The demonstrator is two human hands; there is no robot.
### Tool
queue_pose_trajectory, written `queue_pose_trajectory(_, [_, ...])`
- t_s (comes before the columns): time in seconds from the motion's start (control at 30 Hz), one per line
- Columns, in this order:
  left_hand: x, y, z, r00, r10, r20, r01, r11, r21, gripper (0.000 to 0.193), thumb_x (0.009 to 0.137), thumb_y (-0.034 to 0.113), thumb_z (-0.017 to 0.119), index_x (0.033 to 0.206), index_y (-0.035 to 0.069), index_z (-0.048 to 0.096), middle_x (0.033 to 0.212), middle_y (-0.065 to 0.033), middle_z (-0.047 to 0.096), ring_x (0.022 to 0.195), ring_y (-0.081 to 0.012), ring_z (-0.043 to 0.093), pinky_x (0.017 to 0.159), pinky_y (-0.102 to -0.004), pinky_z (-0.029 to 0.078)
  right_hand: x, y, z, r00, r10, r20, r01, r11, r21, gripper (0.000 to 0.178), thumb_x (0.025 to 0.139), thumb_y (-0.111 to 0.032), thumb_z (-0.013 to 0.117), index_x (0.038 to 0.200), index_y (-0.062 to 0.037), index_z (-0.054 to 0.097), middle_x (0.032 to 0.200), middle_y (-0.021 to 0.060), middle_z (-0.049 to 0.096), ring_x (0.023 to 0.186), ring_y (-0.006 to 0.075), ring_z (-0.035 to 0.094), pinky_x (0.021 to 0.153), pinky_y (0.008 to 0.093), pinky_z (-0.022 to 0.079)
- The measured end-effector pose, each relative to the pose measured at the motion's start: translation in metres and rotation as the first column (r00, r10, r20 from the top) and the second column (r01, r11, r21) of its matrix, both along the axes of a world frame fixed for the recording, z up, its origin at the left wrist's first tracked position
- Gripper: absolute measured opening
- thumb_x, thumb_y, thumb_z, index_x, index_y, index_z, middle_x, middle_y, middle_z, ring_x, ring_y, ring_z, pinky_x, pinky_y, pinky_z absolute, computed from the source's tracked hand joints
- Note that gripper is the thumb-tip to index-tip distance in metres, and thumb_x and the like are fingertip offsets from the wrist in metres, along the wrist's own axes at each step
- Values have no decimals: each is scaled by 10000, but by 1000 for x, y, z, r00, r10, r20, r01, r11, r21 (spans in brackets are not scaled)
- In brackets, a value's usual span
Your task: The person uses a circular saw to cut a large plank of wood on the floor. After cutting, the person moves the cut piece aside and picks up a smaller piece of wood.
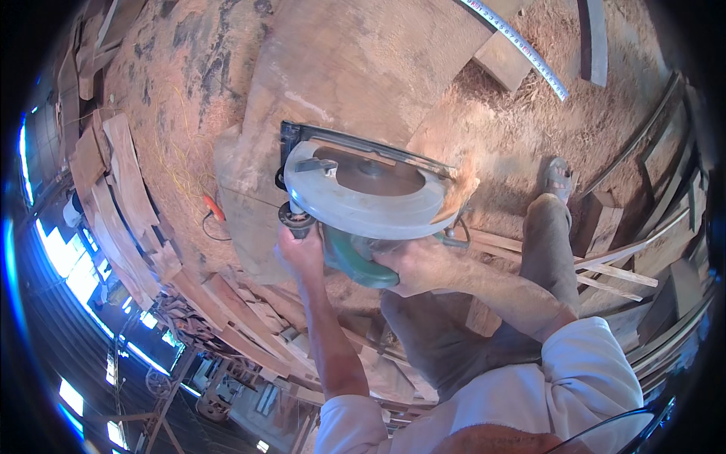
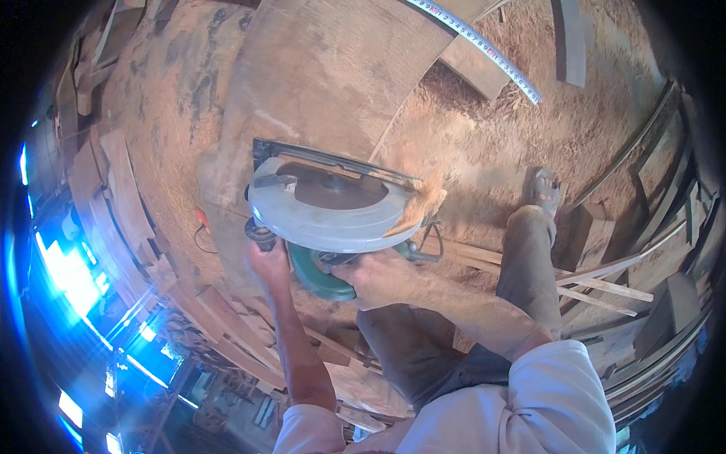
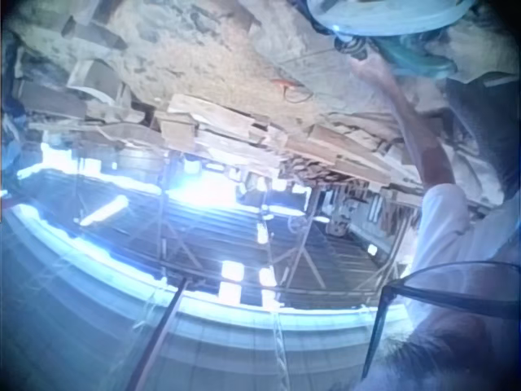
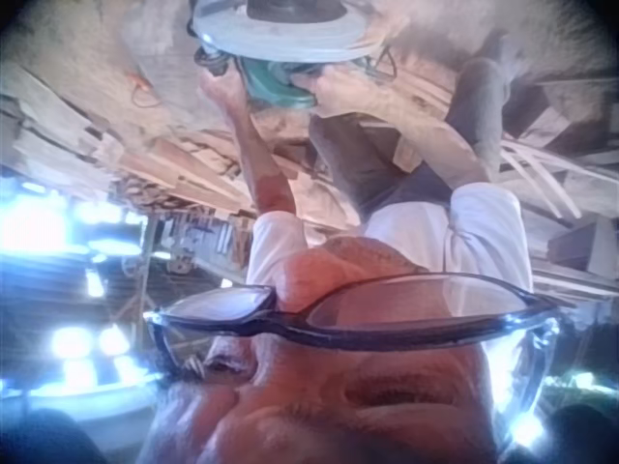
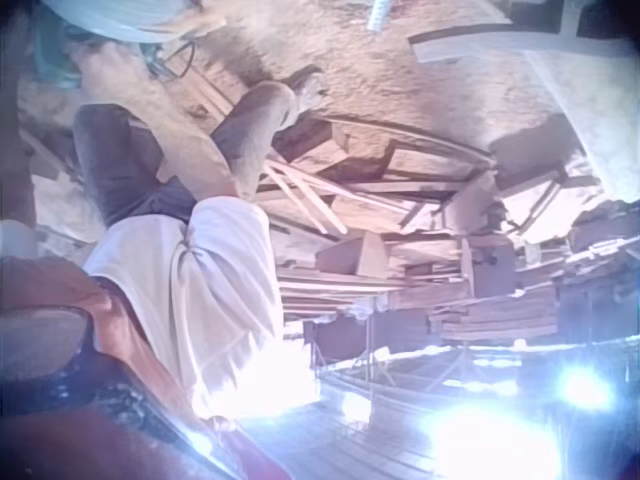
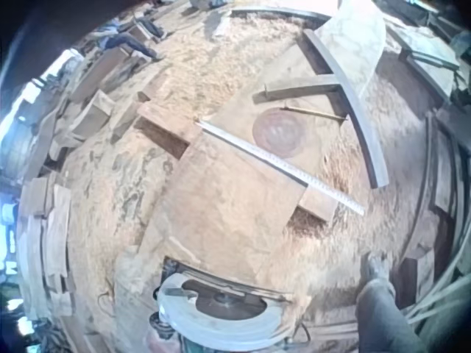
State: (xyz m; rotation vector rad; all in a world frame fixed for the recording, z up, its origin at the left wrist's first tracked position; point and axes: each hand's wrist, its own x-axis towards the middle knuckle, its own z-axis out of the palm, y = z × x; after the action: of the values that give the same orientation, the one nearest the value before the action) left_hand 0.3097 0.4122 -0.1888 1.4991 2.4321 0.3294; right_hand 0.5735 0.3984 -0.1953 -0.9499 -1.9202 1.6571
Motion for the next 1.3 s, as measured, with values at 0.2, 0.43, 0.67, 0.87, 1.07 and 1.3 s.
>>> queue_pose_trajectory(0.2, [-2, 5, 2, 999, -18, -41, 18, 1000, 2, 294, 812, 66, 875, 1079, 33, 757, 919, -155, 809, 850, -332, 805, 752, -427, 592, -1, 7, 5, 1000, -14, 23, 12, 997, 82, 743, 715, -211, 860, 1427, -111, 674, 1332, 233, 697, 1311, 405, 637, 1154, 532, 475])
queue_pose_trajectory(0.43, [-8, 7, 0, 998, 33, -62, -35, 999, -31, 315, 801, 50, 879, 1094, 30, 764, 943, -138, 821, 874, -305, 814, 782, -410, 596, -7, 6, -2, 999, -43, 1, 43, 991, 130, 786, 711, -220, 860, 1461, -127, 644, 1314, 242, 701, 1298, 407, 645, 1151, 525, 479])
queue_pose_trajectory(0.67, [-11, 13, 4, 996, 82, -35, -84, 995, -51, 343, 808, 68, 875, 1133, 34, 770, 965, -131, 823, 898, -285, 811, 813, -409, 592, -13, 8, -5, 999, 27, 47, -34, 988, 154, 735, 743, -277, 857, 1429, -103, 658, 1221, 240, 735, 1193, 377, 711, 1098, 509, 521])
queue_pose_trajectory(0.87, [-18, 15, 2, 997, 65, -48, -67, 997, -41, 325, 812, 65, 866, 1123, 35, 776, 959, -137, 822, 885, -293, 811, 797, -406, 593, -17, 14, -4, 999, -18, 36, 11, 979, 203, 686, 777, -337, 858, 1391, -91, 676, 1157, 236, 755, 1117, 367, 747, 1053, 500, 547])
queue_pose_trajectory(1.07, [-29, 15, -1, 997, 60, -48, -61, 998, -26, 300, 805, 74, 876, 1091, 48, 788, 927, -132, 818, 859, -296, 809, 772, -409, 594, -27, 9, -7, 999, -25, 42, 20, 993, 119, 498, 697, -258, 875, 1161, -95, 794, 1197, 161, 748, 1154, 355, 720, 1056, 513, 538])
queue_pose_trajectory(1.3, [-38, 9, -10, 997, 72, -23, -71, 997, 15, 276, 798, 105, 895, 1039, 53, 772, 898, -117, 808, 815, -291, 794, 743, -397, 586, -30, 17, -6, 998, -34, 55, 20, 972, 236, 477, 786, -366, 853, 1177, -101, 794, 1011, 202, 787, 1014, 348, 776, 986, 499, 588])
